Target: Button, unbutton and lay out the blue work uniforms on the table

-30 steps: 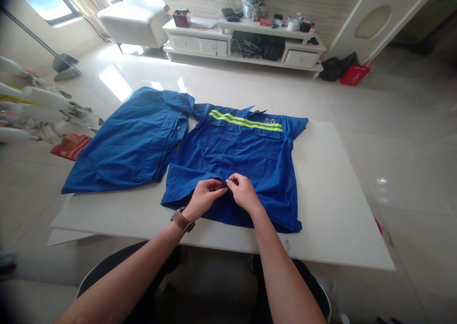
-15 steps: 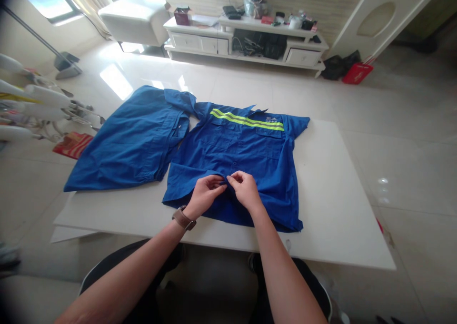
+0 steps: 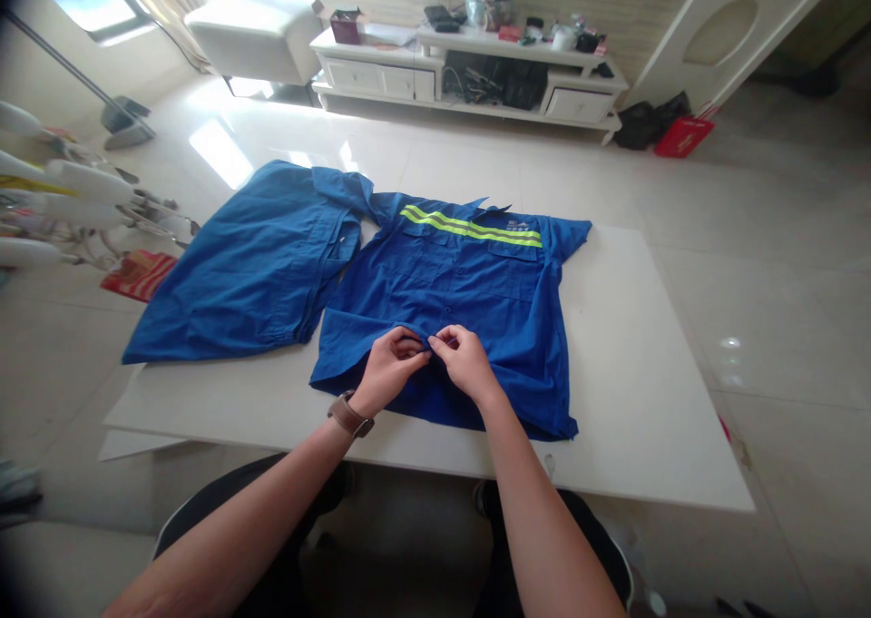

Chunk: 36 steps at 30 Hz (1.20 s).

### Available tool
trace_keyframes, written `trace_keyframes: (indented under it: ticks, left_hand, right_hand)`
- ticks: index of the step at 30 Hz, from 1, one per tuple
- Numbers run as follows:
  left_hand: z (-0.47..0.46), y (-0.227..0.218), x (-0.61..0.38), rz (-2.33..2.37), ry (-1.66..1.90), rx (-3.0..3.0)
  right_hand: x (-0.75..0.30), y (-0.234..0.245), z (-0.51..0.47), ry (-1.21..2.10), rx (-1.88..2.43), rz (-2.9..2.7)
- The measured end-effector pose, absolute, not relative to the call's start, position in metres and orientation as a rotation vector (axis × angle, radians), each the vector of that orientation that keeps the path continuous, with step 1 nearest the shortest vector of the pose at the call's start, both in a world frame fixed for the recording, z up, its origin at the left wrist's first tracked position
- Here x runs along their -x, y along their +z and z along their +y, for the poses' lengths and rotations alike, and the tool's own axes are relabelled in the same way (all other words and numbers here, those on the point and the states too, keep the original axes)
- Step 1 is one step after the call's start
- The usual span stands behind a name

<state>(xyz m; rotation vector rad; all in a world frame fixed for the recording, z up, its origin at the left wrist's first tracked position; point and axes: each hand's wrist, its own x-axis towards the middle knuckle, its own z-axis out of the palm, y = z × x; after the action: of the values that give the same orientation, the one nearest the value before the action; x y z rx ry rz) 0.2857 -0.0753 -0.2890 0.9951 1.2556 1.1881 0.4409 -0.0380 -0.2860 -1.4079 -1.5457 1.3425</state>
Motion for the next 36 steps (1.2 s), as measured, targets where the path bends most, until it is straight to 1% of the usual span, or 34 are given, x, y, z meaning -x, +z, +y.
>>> trace_keyframes:
  ticks: [6,11,18,36]
  left_hand:
    - [-0.077,-0.283,-0.287,1.227,1.167,-0.957]
    - [-0.076,-0.286,-0.286,1.21,1.163,-0.955]
    - [-0.074,-0.293,-0.285,1.239,1.175,-0.973]
    - [-0.077,-0.282,-0.287,1.355,1.111,-0.996]
  right_hand:
    - [-0.441,-0.288,-0.038,1.34,1.411,-1.568]
    - [-0.441,-0.291,-0.04,1.315,1.424,-1.59]
    - [-0.437,-0.29,-0.044,1.149,1.486,-1.643]
    - [-0.434,-0.282,-0.047,0.959,1.628,-1.716]
